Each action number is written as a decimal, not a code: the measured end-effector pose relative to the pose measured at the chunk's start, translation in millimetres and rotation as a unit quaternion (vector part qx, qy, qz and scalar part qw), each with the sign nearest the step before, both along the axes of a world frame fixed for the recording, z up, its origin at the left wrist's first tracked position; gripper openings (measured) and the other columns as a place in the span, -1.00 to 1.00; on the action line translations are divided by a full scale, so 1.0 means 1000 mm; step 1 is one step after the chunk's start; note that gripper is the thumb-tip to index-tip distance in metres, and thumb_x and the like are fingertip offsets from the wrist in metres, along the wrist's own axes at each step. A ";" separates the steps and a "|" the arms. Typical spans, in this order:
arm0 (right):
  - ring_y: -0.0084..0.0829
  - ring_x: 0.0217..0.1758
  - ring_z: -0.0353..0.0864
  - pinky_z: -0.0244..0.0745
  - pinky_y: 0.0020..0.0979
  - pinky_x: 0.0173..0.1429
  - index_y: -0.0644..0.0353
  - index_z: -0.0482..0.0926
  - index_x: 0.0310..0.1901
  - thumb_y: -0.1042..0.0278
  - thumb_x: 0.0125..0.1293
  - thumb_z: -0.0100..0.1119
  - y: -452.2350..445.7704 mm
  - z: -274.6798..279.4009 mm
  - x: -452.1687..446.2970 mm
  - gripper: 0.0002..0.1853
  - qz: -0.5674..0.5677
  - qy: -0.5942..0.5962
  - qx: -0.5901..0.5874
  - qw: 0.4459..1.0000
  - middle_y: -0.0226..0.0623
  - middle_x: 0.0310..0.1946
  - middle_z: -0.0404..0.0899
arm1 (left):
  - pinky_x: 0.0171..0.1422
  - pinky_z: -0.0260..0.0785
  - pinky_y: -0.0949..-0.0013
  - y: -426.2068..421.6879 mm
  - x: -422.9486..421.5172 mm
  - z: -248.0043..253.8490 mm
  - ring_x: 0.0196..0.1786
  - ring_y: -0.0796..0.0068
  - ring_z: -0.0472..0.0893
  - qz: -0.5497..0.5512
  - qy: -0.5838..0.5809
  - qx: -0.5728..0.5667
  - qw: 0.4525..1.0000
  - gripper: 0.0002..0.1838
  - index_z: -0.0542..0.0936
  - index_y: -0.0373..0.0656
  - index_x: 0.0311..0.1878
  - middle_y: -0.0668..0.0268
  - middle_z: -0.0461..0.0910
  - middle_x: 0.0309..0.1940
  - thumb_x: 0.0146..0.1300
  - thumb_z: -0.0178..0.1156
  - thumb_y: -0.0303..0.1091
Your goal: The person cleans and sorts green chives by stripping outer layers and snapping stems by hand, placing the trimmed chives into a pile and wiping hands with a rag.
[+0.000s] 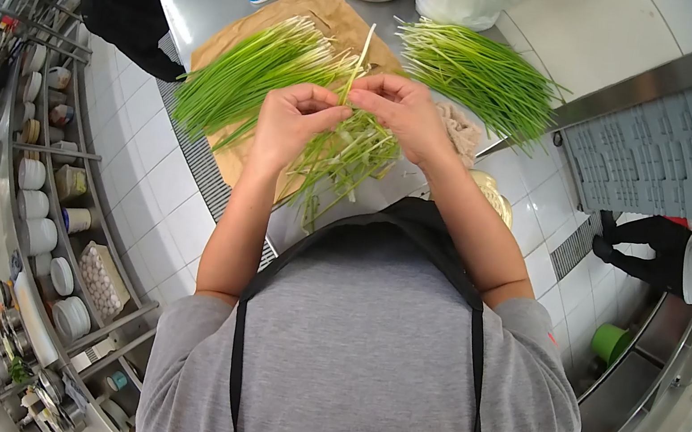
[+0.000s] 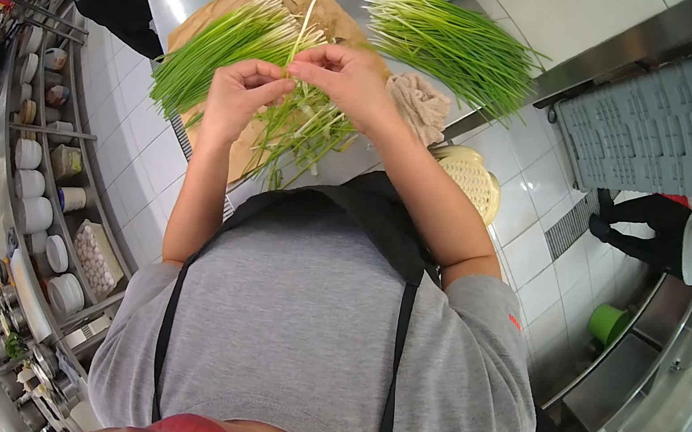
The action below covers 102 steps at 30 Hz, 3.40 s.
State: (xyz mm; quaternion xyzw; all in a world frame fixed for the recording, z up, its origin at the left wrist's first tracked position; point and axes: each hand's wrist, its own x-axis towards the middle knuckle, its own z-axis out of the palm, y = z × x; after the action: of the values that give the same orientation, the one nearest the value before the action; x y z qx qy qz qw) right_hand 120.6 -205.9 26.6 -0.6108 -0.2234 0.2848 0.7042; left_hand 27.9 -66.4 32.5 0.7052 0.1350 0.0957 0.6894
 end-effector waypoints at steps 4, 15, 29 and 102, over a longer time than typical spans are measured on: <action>-0.73 -0.52 0.37 0.28 -0.65 -0.44 0.26 0.59 -0.39 0.35 0.04 0.26 0.006 -0.008 0.004 -0.84 0.043 -0.050 -0.005 0.998 -0.51 -0.57 0.50 | -0.40 0.27 0.66 0.002 -0.001 0.005 -0.47 0.71 0.48 -0.013 -0.008 0.027 1.000 -0.89 0.56 -0.28 -0.37 0.34 0.57 -0.49 0.01 0.23 -0.51; -0.64 -0.60 0.40 0.32 -0.55 -0.48 0.25 0.57 -0.50 0.32 -0.05 0.26 0.018 -0.033 -0.022 -0.83 0.118 -0.193 -0.087 0.970 -0.40 -0.66 0.47 | -0.23 0.37 0.46 0.039 0.004 0.020 -0.34 0.55 0.51 0.127 -0.175 -0.165 0.962 -0.83 0.50 -0.26 -0.25 0.27 0.55 -0.35 0.21 0.04 -0.36; -0.22 -0.46 0.52 0.41 -0.31 -0.34 0.25 0.57 -0.44 0.28 0.01 0.17 -0.004 -0.054 0.010 -0.81 0.013 -0.456 -0.189 0.869 -0.18 -0.55 0.53 | -0.29 0.38 0.30 0.052 0.048 -0.043 -0.41 0.22 0.55 0.040 0.196 0.491 0.848 -0.76 0.62 -0.16 -0.40 0.12 0.56 -0.49 -0.04 0.20 -0.18; -0.39 -0.50 0.51 0.37 -0.39 -0.38 0.21 0.58 -0.49 0.31 -0.03 0.17 -0.015 -0.052 0.006 -0.85 0.044 -0.387 -0.191 0.901 -0.19 -0.56 0.51 | -0.68 -0.16 0.67 0.073 0.021 0.054 -0.72 0.84 0.12 0.177 -0.140 -0.047 0.973 -0.84 0.56 -0.33 -0.35 0.42 0.49 -0.58 0.01 0.27 -0.44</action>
State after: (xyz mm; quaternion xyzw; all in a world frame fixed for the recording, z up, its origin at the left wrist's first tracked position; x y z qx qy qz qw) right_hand 127.0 -221.2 -25.4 -0.7854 -0.4464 0.0940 0.4184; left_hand 49.3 7.0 86.8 0.6166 0.1645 0.3074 0.7058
